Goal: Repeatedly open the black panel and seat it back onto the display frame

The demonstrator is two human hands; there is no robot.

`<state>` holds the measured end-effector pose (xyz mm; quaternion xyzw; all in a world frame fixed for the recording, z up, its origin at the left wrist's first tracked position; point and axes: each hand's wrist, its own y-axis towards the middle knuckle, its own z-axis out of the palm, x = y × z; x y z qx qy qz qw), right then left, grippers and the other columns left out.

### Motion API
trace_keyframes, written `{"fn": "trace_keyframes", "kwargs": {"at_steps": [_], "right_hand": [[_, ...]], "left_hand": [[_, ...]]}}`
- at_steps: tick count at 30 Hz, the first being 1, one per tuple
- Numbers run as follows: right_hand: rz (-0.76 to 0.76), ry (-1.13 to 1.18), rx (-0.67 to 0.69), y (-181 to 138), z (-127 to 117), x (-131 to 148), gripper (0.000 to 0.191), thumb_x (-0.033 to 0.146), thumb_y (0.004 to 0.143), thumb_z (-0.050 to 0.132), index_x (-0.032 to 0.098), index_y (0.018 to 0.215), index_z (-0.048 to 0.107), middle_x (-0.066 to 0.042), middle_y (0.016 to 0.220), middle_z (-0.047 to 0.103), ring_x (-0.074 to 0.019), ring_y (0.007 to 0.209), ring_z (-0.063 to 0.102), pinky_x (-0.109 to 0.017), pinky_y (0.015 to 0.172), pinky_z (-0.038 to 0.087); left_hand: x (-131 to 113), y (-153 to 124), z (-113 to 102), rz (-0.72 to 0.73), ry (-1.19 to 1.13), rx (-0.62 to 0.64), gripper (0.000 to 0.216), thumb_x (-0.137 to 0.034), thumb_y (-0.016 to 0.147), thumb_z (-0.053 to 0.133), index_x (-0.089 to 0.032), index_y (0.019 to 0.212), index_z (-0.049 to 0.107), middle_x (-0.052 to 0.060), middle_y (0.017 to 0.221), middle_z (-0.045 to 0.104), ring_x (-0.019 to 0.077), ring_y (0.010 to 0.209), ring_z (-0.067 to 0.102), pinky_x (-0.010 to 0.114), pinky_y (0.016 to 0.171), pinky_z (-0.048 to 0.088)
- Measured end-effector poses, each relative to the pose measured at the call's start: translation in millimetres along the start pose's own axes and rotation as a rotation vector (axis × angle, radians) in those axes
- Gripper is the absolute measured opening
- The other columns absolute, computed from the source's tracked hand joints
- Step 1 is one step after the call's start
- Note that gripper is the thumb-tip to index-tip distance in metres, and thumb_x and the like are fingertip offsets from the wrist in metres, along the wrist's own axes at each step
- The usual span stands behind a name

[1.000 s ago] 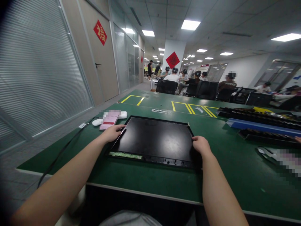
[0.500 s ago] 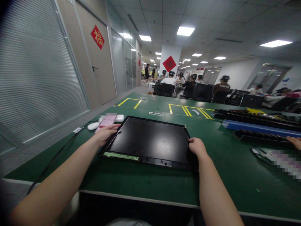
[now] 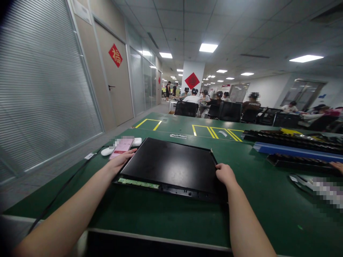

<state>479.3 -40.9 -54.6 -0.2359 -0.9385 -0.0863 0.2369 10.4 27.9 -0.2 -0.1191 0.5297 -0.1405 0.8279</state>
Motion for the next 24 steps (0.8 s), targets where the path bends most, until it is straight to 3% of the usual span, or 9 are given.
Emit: {"fn": "trace_keyframes", "kwargs": {"at_steps": [10,16,20,24], "right_hand": [[0.036,-0.025,0.023,-5.2,-5.2,8.0,0.044,0.008,0.072,0.051,0.014,0.111,0.072,-0.012,0.117,0.070,-0.0264,0.108,0.065,-0.032,0.089,0.048],[0.043,0.018,0.005,-3.4,-2.4,4.6,0.039,0.007,0.071,0.053,0.016,0.103,0.073,-0.011,0.110,0.072,-0.0242,0.103,0.067,-0.028,0.085,0.050],[0.015,0.043,-0.015,-1.1,1.5,1.8,0.038,0.006,0.069,0.053,0.017,0.098,0.074,-0.010,0.106,0.073,-0.0236,0.102,0.068,-0.028,0.088,0.049],[0.015,0.054,-0.031,-0.6,2.7,1.7,0.037,0.005,0.067,0.055,0.018,0.096,0.075,-0.010,0.105,0.074,-0.0233,0.101,0.068,-0.028,0.087,0.050]], "left_hand": [[3.4,-2.3,-1.6,0.044,0.042,0.008,0.064,-0.003,0.079,0.069,-0.019,0.138,0.047,0.004,0.071,0.073,0.0199,0.052,0.070,0.030,0.049,0.058],[4.0,-5.6,0.5,0.064,0.129,0.037,0.041,-0.006,0.074,0.075,-0.013,0.114,0.067,0.008,0.072,0.075,0.0223,0.055,0.071,0.030,0.050,0.059],[1.2,-8.5,3.6,0.030,0.112,0.080,0.031,0.001,0.075,0.064,-0.011,0.103,0.071,0.008,0.069,0.074,0.0211,0.055,0.071,0.028,0.052,0.060],[1.2,-9.3,5.5,0.010,0.113,0.010,0.018,-0.008,0.079,0.065,-0.011,0.095,0.072,0.008,0.064,0.073,0.0205,0.054,0.071,0.025,0.048,0.057]]}}
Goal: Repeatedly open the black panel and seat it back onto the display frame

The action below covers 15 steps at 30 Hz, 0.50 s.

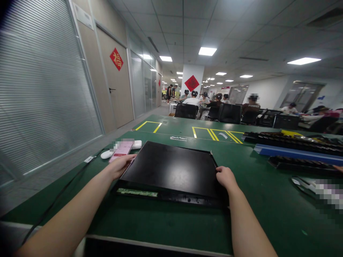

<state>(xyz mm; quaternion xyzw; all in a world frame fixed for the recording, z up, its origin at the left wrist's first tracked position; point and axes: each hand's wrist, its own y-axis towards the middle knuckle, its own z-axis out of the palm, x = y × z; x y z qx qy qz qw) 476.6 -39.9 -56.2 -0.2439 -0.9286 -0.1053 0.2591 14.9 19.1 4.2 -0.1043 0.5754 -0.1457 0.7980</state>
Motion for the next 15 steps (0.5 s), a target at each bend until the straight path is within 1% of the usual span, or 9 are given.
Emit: {"fn": "trace_keyframes", "kwargs": {"at_steps": [2,4,6,8,11,15], "right_hand": [[0.004,0.005,0.005,-0.9,-0.8,1.2,0.039,0.005,0.067,0.055,0.017,0.098,0.075,-0.010,0.107,0.073,-0.0238,0.103,0.068,-0.028,0.088,0.049],[0.013,0.011,0.011,-2.3,-2.0,2.7,0.040,0.005,0.067,0.054,0.017,0.100,0.075,-0.010,0.110,0.073,-0.0241,0.105,0.067,-0.029,0.089,0.049],[0.020,0.012,0.012,-3.6,-3.1,4.2,0.041,0.005,0.068,0.053,0.017,0.101,0.074,-0.010,0.110,0.073,-0.0237,0.105,0.067,-0.029,0.089,0.049],[0.018,0.004,0.010,-4.6,-3.7,5.3,0.041,0.005,0.070,0.052,0.016,0.102,0.074,-0.011,0.110,0.073,-0.0234,0.105,0.067,-0.028,0.089,0.049],[0.005,-0.008,0.018,-4.9,-3.4,6.0,0.039,0.006,0.071,0.052,0.015,0.102,0.074,-0.012,0.109,0.073,-0.0247,0.104,0.067,-0.030,0.089,0.049],[-0.001,-0.004,0.015,-3.6,-1.6,5.0,0.036,0.007,0.072,0.053,0.016,0.099,0.074,-0.010,0.107,0.073,-0.0228,0.102,0.068,-0.027,0.087,0.049]], "left_hand": [[1.6,0.0,-0.6,0.011,0.045,-0.041,0.020,-0.012,0.076,0.071,-0.012,0.096,0.071,0.008,0.066,0.074,0.0216,0.056,0.071,0.026,0.048,0.057],[3.6,-0.4,-1.9,0.047,0.088,-0.041,0.028,-0.010,0.070,0.076,-0.013,0.098,0.070,0.008,0.070,0.075,0.0233,0.061,0.072,0.030,0.053,0.058],[5.3,-1.1,-3.3,0.073,0.127,0.005,0.035,-0.010,0.065,0.078,-0.013,0.099,0.070,0.008,0.074,0.076,0.0252,0.065,0.073,0.034,0.060,0.059],[6.4,-1.9,-4.1,0.087,0.168,0.052,0.035,-0.012,0.062,0.080,-0.014,0.096,0.071,0.008,0.075,0.076,0.0261,0.068,0.073,0.035,0.063,0.059],[6.5,-3.3,-3.7,0.114,0.213,0.049,0.034,-0.014,0.059,0.082,-0.014,0.092,0.073,0.008,0.076,0.076,0.0256,0.069,0.073,0.035,0.065,0.058],[4.1,-6.7,-0.3,0.193,0.197,0.041,0.042,-0.015,0.061,0.083,-0.015,0.102,0.073,0.009,0.086,0.077,0.0240,0.072,0.073,0.032,0.065,0.058]]}}
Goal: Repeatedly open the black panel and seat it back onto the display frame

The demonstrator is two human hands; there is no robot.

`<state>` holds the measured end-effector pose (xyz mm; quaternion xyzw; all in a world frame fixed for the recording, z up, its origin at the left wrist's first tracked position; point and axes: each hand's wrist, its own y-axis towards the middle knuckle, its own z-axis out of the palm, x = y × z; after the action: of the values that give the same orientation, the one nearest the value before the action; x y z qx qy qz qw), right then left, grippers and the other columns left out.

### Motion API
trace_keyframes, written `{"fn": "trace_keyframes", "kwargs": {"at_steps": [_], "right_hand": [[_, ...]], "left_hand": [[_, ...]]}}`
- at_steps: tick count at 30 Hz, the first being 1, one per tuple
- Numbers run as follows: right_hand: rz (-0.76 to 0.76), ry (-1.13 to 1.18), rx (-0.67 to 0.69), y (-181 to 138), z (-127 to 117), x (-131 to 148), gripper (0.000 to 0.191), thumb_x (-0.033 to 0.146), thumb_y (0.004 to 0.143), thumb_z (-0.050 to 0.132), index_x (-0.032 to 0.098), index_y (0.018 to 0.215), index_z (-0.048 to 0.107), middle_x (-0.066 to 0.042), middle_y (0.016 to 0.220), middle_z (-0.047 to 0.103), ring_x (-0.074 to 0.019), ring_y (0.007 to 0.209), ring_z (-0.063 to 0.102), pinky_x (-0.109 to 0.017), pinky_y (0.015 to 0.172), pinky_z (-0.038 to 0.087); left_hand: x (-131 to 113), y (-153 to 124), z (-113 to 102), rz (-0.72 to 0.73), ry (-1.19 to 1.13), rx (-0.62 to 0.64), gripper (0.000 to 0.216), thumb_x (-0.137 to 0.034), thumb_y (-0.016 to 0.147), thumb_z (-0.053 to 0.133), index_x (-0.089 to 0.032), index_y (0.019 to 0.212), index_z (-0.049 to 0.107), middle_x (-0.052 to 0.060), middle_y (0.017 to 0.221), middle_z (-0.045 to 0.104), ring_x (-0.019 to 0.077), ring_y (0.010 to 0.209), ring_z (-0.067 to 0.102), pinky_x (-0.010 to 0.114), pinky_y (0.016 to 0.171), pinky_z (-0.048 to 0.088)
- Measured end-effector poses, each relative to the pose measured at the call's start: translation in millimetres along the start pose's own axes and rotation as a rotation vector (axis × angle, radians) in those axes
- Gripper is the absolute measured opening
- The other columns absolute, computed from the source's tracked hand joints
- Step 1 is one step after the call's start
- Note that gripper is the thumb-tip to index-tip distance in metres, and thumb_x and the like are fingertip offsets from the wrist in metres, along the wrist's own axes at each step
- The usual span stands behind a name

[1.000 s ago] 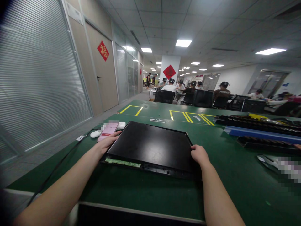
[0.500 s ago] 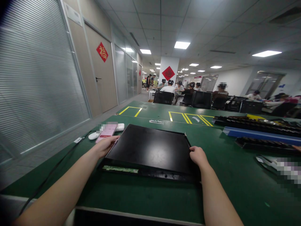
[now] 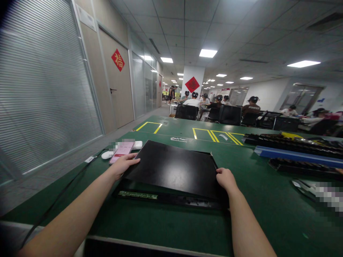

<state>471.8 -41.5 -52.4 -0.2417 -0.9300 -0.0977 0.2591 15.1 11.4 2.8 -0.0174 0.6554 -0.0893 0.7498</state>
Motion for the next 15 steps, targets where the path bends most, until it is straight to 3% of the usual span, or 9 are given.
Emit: {"fn": "trace_keyframes", "kwargs": {"at_steps": [5,9,12,15], "right_hand": [[0.006,0.015,-0.013,0.9,-1.4,0.6,0.030,0.016,0.077,0.056,0.016,0.101,0.074,-0.011,0.107,0.073,-0.0226,0.100,0.068,-0.028,0.086,0.049],[0.062,0.101,-0.055,0.6,-5.9,3.3,0.039,0.030,0.085,0.055,0.012,0.116,0.069,-0.015,0.110,0.071,-0.0250,0.102,0.067,-0.032,0.088,0.050],[0.073,0.171,-0.070,0.5,-7.7,3.0,0.037,0.038,0.086,0.055,0.012,0.107,0.073,-0.016,0.111,0.071,-0.0279,0.105,0.066,-0.035,0.091,0.049],[0.097,0.332,-0.078,-0.1,-9.1,1.8,0.032,0.038,0.082,0.061,0.014,0.098,0.074,-0.014,0.107,0.073,-0.0285,0.103,0.067,-0.034,0.087,0.051]], "left_hand": [[-5.8,-3.2,2.8,0.047,-0.080,0.041,0.052,-0.017,0.065,0.083,-0.015,0.115,0.070,0.010,0.094,0.077,0.0232,0.076,0.073,0.030,0.067,0.058],[-4.6,-0.7,1.8,0.136,-0.111,0.070,0.065,-0.021,0.061,0.087,-0.014,0.123,0.067,0.011,0.103,0.076,0.0261,0.094,0.072,0.031,0.079,0.058],[-1.3,2.7,1.0,0.209,-0.142,0.087,0.072,-0.026,0.058,0.088,-0.014,0.125,0.066,0.011,0.109,0.075,0.0282,0.106,0.069,0.033,0.088,0.056],[-0.4,5.9,-0.2,0.218,-0.146,0.041,0.068,-0.025,0.059,0.086,-0.016,0.123,0.067,0.009,0.105,0.076,0.0280,0.103,0.070,0.035,0.089,0.056]]}}
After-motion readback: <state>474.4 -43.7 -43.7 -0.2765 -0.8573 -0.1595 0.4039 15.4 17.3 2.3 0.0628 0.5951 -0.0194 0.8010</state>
